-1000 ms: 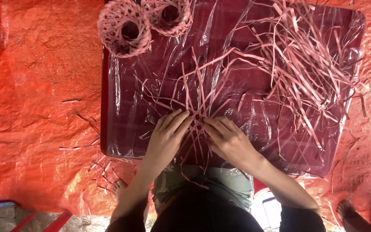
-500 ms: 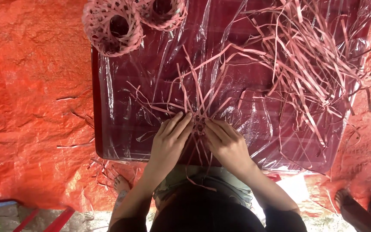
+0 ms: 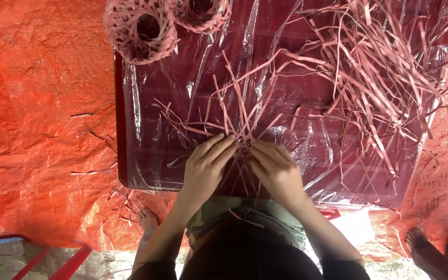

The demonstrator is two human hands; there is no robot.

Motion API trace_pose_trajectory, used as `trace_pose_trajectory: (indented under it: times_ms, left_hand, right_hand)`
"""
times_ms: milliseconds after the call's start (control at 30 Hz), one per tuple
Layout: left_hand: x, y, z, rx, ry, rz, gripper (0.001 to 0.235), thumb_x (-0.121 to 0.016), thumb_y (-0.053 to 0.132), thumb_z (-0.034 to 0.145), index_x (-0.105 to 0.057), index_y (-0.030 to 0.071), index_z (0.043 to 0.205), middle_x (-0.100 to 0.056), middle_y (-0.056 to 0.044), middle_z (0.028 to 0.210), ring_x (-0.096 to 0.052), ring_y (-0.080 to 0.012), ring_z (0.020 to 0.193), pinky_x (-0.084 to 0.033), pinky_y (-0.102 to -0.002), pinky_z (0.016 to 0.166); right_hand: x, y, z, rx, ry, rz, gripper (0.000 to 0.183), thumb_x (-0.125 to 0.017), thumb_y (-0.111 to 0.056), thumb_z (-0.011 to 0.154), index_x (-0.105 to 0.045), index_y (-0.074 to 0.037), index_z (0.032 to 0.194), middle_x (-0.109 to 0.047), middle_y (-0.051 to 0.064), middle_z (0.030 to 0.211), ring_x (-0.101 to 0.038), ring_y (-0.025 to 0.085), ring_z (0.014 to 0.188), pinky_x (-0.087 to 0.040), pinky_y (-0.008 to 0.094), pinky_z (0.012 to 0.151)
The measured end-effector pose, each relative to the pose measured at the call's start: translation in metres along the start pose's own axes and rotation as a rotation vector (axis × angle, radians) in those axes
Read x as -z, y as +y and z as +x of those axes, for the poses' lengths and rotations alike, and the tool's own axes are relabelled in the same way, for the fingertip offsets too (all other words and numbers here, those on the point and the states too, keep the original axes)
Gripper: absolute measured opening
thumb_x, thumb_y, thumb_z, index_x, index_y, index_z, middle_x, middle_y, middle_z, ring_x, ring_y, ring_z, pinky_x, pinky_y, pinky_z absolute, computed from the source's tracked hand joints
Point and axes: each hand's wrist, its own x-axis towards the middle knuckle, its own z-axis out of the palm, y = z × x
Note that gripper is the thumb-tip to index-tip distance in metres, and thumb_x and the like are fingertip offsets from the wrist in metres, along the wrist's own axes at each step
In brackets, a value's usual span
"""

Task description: Weaving pink plastic strips together on a table to create a patterned mesh, likely for furniture or baskets.

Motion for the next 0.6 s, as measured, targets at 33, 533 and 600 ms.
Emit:
trace_pose_trajectory:
  times_ms: [33,533,600]
  left_hand:
    - [-0.004,-0.001,-0.001,0.000,0.000,0.001,0.024,-0.055,0.009,0.085,-0.061,0.014,0.108,-0.060,0.002,0.111,-0.055,-0.0178,0.104,-0.046,-0.027,0.078]
    - [0.000,0.000,0.002,0.077,-0.116,-0.165,0.020,-0.054,0.014,0.087,-0.052,0.010,0.106,-0.042,-0.007,0.108,-0.050,-0.0262,0.094,-0.043,-0.033,0.068]
    - [-0.001,0.000,0.002,0.049,-0.115,-0.140,0.019,-0.054,0.011,0.087,-0.052,0.008,0.106,-0.042,-0.008,0.107,-0.050,-0.0263,0.096,-0.042,-0.032,0.069]
  right_hand:
    - [0.003,0.002,0.001,0.001,0.000,0.001,0.017,-0.064,0.001,0.071,-0.067,0.001,0.088,-0.066,0.015,0.092,-0.062,0.026,0.089,-0.052,0.033,0.074]
    - [0.030,0.012,0.019,0.073,-0.158,0.050,0.020,-0.059,0.009,0.070,-0.067,0.000,0.086,-0.064,0.013,0.087,-0.062,0.026,0.087,-0.052,0.028,0.074]
    - [0.030,0.014,0.020,0.108,-0.159,0.067,0.018,-0.061,0.006,0.071,-0.066,-0.001,0.087,-0.063,0.010,0.092,-0.061,0.025,0.090,-0.051,0.030,0.075]
